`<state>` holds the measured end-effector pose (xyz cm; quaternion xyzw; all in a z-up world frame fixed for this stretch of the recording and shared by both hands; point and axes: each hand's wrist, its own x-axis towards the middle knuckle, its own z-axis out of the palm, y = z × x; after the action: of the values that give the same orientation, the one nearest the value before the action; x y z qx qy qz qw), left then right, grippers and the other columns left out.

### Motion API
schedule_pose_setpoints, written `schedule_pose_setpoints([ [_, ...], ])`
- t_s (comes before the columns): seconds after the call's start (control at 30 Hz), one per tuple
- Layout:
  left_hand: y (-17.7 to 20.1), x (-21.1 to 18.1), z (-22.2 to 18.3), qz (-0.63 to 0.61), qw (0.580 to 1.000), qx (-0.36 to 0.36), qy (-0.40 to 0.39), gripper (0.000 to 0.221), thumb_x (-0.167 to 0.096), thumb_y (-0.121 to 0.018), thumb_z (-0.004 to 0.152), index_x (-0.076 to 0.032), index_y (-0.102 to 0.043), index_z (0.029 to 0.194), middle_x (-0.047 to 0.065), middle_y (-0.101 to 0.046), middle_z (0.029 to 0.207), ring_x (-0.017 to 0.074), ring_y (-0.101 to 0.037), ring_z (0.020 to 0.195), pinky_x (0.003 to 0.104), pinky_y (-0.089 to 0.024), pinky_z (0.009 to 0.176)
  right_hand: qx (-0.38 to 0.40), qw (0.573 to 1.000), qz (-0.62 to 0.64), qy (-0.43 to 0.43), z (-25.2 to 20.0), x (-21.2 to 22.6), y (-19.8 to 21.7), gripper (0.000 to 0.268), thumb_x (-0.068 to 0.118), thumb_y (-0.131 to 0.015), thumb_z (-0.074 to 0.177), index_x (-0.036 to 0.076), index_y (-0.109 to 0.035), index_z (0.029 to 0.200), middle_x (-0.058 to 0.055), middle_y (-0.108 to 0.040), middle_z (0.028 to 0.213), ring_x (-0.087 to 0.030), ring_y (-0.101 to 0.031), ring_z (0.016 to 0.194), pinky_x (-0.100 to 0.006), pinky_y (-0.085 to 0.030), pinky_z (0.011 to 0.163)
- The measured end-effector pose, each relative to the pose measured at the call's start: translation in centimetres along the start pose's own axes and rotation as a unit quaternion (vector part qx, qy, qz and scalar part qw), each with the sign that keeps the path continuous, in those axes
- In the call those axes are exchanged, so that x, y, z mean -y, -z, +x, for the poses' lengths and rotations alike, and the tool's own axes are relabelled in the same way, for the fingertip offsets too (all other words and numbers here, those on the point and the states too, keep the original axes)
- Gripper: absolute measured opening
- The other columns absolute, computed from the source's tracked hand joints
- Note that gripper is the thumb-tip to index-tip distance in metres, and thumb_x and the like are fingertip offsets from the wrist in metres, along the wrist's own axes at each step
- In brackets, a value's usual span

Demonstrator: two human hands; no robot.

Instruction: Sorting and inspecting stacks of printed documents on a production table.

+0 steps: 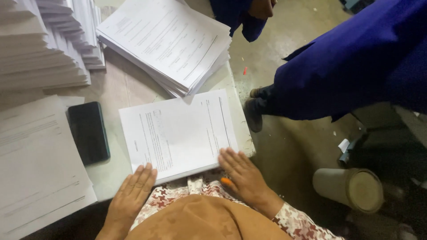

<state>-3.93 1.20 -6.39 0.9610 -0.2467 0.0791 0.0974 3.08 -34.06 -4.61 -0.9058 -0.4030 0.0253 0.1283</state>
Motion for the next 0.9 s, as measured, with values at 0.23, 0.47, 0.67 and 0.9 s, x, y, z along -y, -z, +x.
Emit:
schedule_pose_setpoints([
  [0.23,-0.5,-0.2,0.2,-0.014,0.994,-0.097,0.052,0.065,-0.025,-0.067,0.079,-0.011,-0.045,0.139,0.009,-0.044,0.148,0.0259,-0.044,0.136,0.040,-0.040,0.110,-0.134,0.987,0.044,-0.072,0.0,-0.6,1.8,0.046,0.016,-0.060,0.095,0.007,-0.046,0.137,-0.010,-0.045,0.145,-0.025,-0.041,0.137,-0.043,-0.028,0.117],
  [0.47,0.4,-0.4,1.6,-0.126,0.982,-0.091,0.108,0.051,-0.026,-0.075,0.071,-0.003,-0.062,0.114,0.019,-0.053,0.138,0.0382,-0.053,0.127,0.047,-0.051,0.100,-0.174,0.939,0.226,-0.192,8.5,-2.8,3.8,0.051,0.020,-0.065,0.091,0.010,-0.049,0.139,-0.015,-0.026,0.157,-0.030,-0.033,0.143,-0.042,-0.036,0.111],
  [0.67,2.0,-0.5,-1.0,-0.159,0.980,-0.059,0.107,0.043,-0.020,-0.063,0.082,-0.010,-0.056,0.123,0.009,-0.052,0.143,0.0281,-0.051,0.132,0.035,-0.047,0.100,-0.136,0.960,0.188,-0.154,7.0,1.2,3.9,0.045,0.004,-0.062,0.088,-0.002,-0.050,0.131,-0.024,-0.033,0.150,-0.037,-0.039,0.136,-0.047,-0.039,0.107],
  [0.9,1.9,-0.9,-1.0,-0.094,0.985,-0.040,0.137,0.050,-0.023,-0.059,0.085,-0.018,-0.054,0.134,0.004,-0.052,0.144,0.0261,-0.056,0.122,0.035,-0.048,0.095,-0.110,0.970,0.019,-0.215,5.8,0.1,1.1,0.060,0.046,-0.047,0.097,0.011,-0.042,0.145,-0.013,-0.014,0.160,-0.035,-0.003,0.149,-0.063,-0.005,0.114],
])
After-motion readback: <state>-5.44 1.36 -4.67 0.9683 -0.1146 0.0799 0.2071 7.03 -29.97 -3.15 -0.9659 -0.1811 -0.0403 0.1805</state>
